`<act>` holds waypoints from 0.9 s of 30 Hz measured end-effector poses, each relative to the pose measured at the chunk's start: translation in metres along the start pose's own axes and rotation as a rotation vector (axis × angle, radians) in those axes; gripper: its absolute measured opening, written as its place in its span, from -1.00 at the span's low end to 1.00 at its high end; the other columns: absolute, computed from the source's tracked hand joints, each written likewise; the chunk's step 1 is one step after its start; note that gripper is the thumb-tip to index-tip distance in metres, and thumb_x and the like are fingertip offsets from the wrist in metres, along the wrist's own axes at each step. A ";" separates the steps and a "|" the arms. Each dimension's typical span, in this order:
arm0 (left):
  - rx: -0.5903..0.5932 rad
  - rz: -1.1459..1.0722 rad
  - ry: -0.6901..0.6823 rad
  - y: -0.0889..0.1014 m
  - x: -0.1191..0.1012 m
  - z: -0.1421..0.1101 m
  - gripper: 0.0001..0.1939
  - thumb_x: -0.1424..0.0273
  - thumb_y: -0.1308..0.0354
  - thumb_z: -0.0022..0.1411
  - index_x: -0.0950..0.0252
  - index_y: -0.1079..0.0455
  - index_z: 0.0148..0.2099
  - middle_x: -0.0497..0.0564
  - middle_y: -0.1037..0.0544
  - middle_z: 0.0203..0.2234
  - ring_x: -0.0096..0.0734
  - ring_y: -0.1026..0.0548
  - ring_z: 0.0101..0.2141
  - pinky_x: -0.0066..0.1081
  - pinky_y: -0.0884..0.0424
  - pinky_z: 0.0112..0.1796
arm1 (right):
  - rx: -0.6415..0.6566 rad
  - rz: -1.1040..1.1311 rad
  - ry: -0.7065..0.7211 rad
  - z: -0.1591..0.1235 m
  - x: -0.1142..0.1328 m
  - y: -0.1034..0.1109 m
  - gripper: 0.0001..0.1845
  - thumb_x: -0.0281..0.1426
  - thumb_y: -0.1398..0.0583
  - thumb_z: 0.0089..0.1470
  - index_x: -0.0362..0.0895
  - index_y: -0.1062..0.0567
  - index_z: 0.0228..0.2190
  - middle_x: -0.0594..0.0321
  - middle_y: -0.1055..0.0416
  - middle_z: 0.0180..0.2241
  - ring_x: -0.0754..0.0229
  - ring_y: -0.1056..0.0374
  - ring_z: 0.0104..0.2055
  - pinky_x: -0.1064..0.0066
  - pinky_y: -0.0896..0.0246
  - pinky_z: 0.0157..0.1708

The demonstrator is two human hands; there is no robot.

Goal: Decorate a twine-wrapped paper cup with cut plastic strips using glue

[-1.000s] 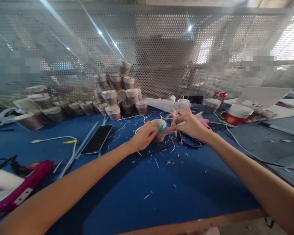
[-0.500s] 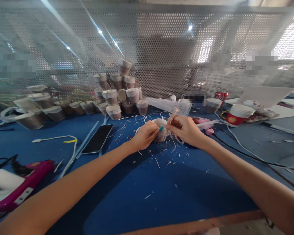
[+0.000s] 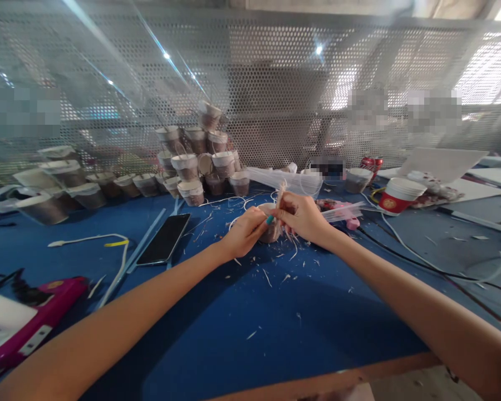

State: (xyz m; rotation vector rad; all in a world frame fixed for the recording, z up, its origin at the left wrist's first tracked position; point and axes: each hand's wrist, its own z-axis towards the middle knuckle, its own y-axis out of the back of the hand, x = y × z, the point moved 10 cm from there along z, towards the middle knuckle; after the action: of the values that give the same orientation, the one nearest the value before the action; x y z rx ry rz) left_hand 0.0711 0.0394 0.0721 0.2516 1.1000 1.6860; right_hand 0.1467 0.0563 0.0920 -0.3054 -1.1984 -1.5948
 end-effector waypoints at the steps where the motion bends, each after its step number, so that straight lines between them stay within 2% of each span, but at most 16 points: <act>1: -0.010 -0.018 -0.005 0.002 -0.001 -0.001 -0.61 0.26 0.30 0.30 0.30 -0.33 -0.24 0.06 -0.45 -0.35 -0.34 -0.36 -0.23 -0.27 -0.26 -0.15 | 0.004 0.014 0.001 0.000 0.000 0.000 -0.73 -0.19 -0.13 0.00 -0.11 -0.28 -0.56 0.36 -0.29 -0.67 0.34 -0.21 -0.68 0.44 -0.13 -0.64; 4: -0.037 -0.100 -0.028 0.006 -0.001 -0.006 -0.62 0.28 0.33 0.30 0.27 -0.20 0.01 0.12 -0.38 -0.13 -0.31 -0.29 -0.08 -0.22 -0.21 -0.03 | 0.029 0.065 -0.005 0.000 0.000 -0.003 -0.74 -0.19 -0.13 0.00 -0.11 -0.29 -0.55 0.37 -0.28 -0.68 0.35 -0.21 -0.70 0.43 -0.15 -0.65; 7: -0.056 -0.159 -0.066 0.008 0.001 -0.010 -0.54 0.21 0.27 0.28 0.28 0.01 0.16 0.20 -0.15 0.08 -0.22 -0.10 0.10 -0.12 -0.05 0.09 | 0.039 0.101 -0.020 -0.001 0.000 -0.004 -0.75 -0.19 -0.14 -0.01 -0.11 -0.31 -0.53 0.37 -0.27 -0.69 0.35 -0.21 -0.70 0.44 -0.16 -0.65; 9: -0.043 -0.145 -0.092 0.006 0.003 -0.012 -0.41 0.11 0.11 0.19 0.28 0.06 0.18 0.24 -0.02 0.13 -0.12 0.05 0.16 -0.02 0.06 0.12 | 0.039 0.110 -0.033 -0.001 -0.001 -0.004 -0.76 -0.19 -0.14 -0.01 -0.11 -0.32 -0.51 0.38 -0.27 -0.69 0.36 -0.21 -0.70 0.45 -0.16 -0.66; 11: -0.009 -0.105 -0.099 0.002 0.005 -0.012 -0.22 0.03 -0.09 0.01 0.27 0.07 0.18 0.26 0.07 0.16 0.00 0.13 0.17 0.07 0.09 0.10 | 0.045 0.115 -0.050 -0.001 -0.002 -0.005 -0.75 -0.19 -0.14 -0.01 -0.12 -0.32 -0.51 0.38 -0.27 -0.70 0.35 -0.22 -0.71 0.47 -0.15 -0.69; 13: 0.010 -0.064 -0.085 -0.002 0.008 -0.012 -0.07 0.02 -0.22 -0.16 0.23 0.08 0.18 0.26 0.18 0.18 0.10 0.14 0.16 0.14 0.05 0.07 | 0.054 0.122 -0.062 -0.001 -0.003 -0.005 -0.74 -0.18 -0.14 -0.01 -0.12 -0.30 -0.53 0.38 -0.26 -0.71 0.35 -0.22 -0.72 0.49 -0.12 -0.73; 15: 0.008 -0.041 -0.069 -0.002 0.011 -0.011 -0.02 0.05 -0.28 -0.24 0.18 0.10 0.18 0.24 0.27 0.20 0.15 0.12 0.15 0.17 0.01 0.04 | 0.063 0.126 -0.060 0.000 -0.003 -0.006 -0.75 -0.20 -0.14 -0.01 -0.12 -0.29 -0.53 0.38 -0.26 -0.71 0.35 -0.21 -0.73 0.50 -0.11 -0.75; 17: 0.015 -0.044 -0.063 -0.004 0.013 -0.011 -0.06 0.11 -0.29 -0.20 0.14 0.09 0.18 0.21 0.23 0.20 0.15 0.11 0.15 0.18 0.01 0.04 | 0.063 0.118 -0.051 0.000 -0.003 -0.006 -0.78 -0.24 -0.13 0.00 -0.12 -0.30 -0.52 0.38 -0.27 -0.71 0.36 -0.21 -0.74 0.50 -0.10 -0.75; 22: 0.045 -0.124 -0.069 -0.007 0.014 -0.008 -0.16 0.30 -0.26 -0.11 0.14 0.08 0.18 0.16 -0.09 0.10 -0.04 -0.04 0.13 0.05 -0.02 0.09 | 0.012 0.058 -0.006 0.001 -0.001 -0.002 -0.77 -0.26 -0.14 0.01 -0.13 -0.29 -0.55 0.37 -0.27 -0.69 0.38 -0.20 -0.70 0.48 -0.11 -0.67; 27: 0.040 -0.130 -0.041 -0.009 0.012 -0.008 -0.11 0.30 -0.29 -0.15 0.23 0.09 0.18 0.19 -0.12 0.05 -0.08 -0.09 0.09 -0.01 -0.06 0.09 | -0.062 0.008 0.036 0.000 0.004 0.000 -0.71 -0.23 -0.15 -0.02 -0.12 -0.24 -0.61 0.38 -0.22 -0.71 0.39 -0.14 -0.67 0.47 -0.06 -0.63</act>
State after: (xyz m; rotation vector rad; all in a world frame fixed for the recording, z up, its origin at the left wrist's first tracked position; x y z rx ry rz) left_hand 0.0673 0.0450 0.0568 0.2342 1.0968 1.5383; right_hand 0.1454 0.0541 0.0948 -0.3205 -1.1204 -1.6261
